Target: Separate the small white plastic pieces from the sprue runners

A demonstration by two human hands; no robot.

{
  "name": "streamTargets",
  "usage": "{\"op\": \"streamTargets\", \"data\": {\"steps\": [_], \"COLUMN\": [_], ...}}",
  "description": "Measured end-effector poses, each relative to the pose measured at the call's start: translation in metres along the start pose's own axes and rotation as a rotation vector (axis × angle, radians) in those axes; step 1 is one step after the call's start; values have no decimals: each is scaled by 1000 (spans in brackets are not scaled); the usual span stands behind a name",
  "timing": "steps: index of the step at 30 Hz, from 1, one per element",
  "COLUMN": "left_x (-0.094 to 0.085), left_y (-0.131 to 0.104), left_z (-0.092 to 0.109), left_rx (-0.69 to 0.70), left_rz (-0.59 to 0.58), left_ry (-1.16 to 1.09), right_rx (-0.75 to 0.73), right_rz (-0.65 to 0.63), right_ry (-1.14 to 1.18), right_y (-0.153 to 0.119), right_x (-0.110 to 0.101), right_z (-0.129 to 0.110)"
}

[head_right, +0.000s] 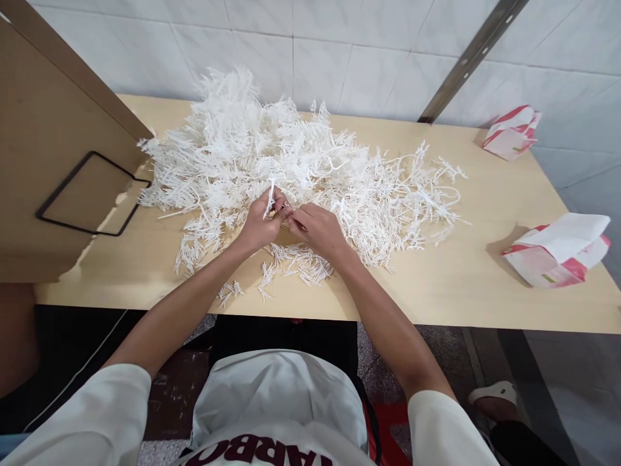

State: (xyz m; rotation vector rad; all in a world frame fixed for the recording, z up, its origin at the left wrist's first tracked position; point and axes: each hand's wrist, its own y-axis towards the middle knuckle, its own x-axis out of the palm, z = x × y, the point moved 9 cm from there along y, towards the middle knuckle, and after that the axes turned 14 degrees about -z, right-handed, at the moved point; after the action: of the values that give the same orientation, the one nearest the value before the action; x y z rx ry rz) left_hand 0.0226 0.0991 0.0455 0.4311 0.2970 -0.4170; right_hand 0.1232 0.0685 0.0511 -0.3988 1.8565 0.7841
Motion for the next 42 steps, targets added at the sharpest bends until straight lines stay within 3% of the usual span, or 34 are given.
{"op": "streamTargets", "data": {"steps": [6,8,12,17,23,28,34,37,40,42], "left_x": [-23,-22,-14,2,12,6,3,4,3,2], "left_y": [-1,1,2,2,1,2,3,1,0,0], "left_z": [-17,-22,-21,-7,-4,-11,-9,-8,-7,-5], "left_rx": [-44,-59,-75,-83,-169,-200,-177,-187,-208,-208], "left_rz": [187,140,60,-76,-197,-179,-156,-169,-160,-156], "left_ry": [63,-46,-376,-665,-653,-676,-773,-872,-950,-964], "right_rx": [-334,-270,0,240,212,309,322,278,156,72], "right_rz": [-64,17,213,178,151,370,535,507,483,395], "right_ry": [17,109,284,442,588,795,706,563,418,421], "right_y": [-2,-1,-7,-8,-2,-15,-21,-20,-21,-18], "right_x": [17,8,-15,-10,-1,-11,-21,-31,-44,-43], "right_z": [-55,-46,-1,34,31,51,73,65,41,24]}}
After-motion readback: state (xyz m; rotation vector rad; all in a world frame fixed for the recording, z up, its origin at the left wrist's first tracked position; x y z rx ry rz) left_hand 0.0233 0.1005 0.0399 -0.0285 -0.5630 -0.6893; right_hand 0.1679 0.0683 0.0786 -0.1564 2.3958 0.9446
